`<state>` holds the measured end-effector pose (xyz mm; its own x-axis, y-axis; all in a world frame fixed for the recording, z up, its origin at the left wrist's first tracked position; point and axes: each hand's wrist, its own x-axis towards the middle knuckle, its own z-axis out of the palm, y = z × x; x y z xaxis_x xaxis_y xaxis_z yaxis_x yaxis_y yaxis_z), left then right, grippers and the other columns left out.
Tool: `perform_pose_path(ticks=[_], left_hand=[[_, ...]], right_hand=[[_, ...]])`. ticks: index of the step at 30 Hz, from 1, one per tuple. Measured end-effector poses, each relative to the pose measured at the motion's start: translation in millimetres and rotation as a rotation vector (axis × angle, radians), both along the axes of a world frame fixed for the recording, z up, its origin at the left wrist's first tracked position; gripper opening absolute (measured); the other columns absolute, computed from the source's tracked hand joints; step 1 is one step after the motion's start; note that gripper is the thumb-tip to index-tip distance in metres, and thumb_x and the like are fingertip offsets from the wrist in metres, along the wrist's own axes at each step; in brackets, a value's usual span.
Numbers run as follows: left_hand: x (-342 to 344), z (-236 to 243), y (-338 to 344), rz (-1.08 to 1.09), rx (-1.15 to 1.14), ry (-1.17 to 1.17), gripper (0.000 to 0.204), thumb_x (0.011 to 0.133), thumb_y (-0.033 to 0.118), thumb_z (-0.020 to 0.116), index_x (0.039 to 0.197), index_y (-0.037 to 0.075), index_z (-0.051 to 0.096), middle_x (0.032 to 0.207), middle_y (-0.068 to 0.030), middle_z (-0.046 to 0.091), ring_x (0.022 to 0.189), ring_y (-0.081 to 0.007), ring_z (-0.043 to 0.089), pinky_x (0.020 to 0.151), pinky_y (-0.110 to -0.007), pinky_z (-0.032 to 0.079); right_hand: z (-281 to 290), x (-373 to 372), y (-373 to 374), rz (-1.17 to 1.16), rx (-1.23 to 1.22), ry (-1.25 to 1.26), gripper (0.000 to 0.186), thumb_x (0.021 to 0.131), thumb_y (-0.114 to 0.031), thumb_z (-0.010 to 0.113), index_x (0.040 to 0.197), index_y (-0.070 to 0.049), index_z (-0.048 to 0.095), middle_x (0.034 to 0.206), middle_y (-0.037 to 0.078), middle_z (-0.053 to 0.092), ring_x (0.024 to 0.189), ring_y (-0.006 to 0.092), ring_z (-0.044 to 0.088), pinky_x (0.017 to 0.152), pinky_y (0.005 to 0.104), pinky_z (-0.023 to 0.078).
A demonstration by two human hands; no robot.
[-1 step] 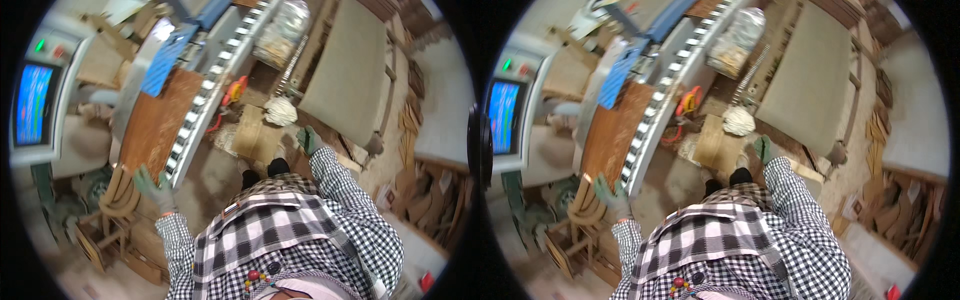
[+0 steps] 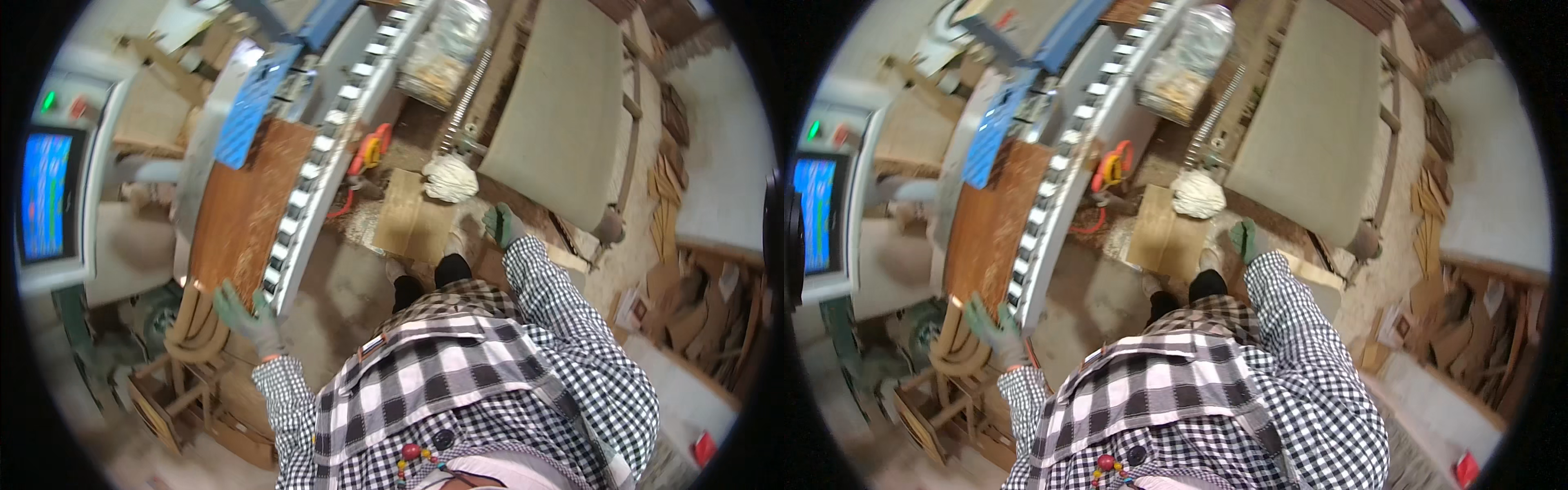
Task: The person feeds rectangular wooden boards through a belt sander, one at a time, using both hands to guide each piece along the conveyor. After each board passes through, the person stacks the finished pieces on a nearby table.
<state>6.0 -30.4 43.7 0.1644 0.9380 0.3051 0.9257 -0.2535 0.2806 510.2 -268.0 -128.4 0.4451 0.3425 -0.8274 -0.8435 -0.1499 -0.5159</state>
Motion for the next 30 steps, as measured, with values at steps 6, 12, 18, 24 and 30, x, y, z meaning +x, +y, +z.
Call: perform_pose_path(ticks=[6,12,18,24,30], left_hand=[[-5.3,30.6,7.7,0.005,-0.043,-0.04,0.059,0.101,0.042,0.046,0.148,0.008,0.037,0.153,-0.0175,0.034,0.142,-0.0355,0.028,0.118,-0.05,0.021],[-23.5,52.0,7.2,-0.019,-0.09,0.015,0.06,0.103,0.043,0.039,0.149,0.005,0.035,0.154,-0.0175,0.032,0.143,-0.0338,0.029,0.119,-0.047,0.021],[-24.4,64.9,4.2,-0.019,-0.146,-0.011,0.059,0.104,0.043,0.036,0.151,0.006,0.031,0.158,-0.0151,0.026,0.146,-0.0308,0.022,0.121,-0.045,0.016],[-37.8,74.2,8.0,-0.044,-0.213,-0.015,0.054,0.104,0.036,0.037,0.15,0.006,0.034,0.156,-0.0153,0.029,0.145,-0.0311,0.024,0.12,-0.044,0.016],[-34.3,83.8,19.7,-0.04,-0.229,0.014,0.058,0.1,0.039,0.044,0.149,0.009,0.037,0.156,-0.0141,0.029,0.145,-0.0315,0.025,0.12,-0.045,0.016]], right_hand=[[-69.2,34.5,-26.9,0.153,-0.182,-0.184,0.035,0.098,-0.043,0.052,0.103,-0.009,0.061,0.096,0.007,0.061,0.086,0.0213,0.057,0.078,0.0362,0.047],[-30.0,28.8,40.0,0.238,-0.315,-0.184,0.057,0.095,-0.049,0.054,0.135,-0.009,0.05,0.135,0.013,0.051,0.118,0.0271,0.051,0.102,0.0412,0.039],[-52.8,38.7,59.0,0.576,-0.323,-0.387,0.052,0.092,-0.047,0.056,0.129,-0.009,0.053,0.126,0.013,0.054,0.11,0.0275,0.054,0.094,0.0416,0.042],[-14.6,25.6,84.1,1.155,-0.375,-0.965,0.048,0.089,-0.045,0.058,0.122,-0.01,0.056,0.116,0.012,0.057,0.101,0.0278,0.057,0.087,0.0421,0.045],[19.1,-4.1,97.3,1.471,-0.383,-1.358,0.044,0.086,-0.042,0.061,0.115,-0.01,0.058,0.107,0.012,0.061,0.093,0.0282,0.06,0.08,0.0425,0.048]])
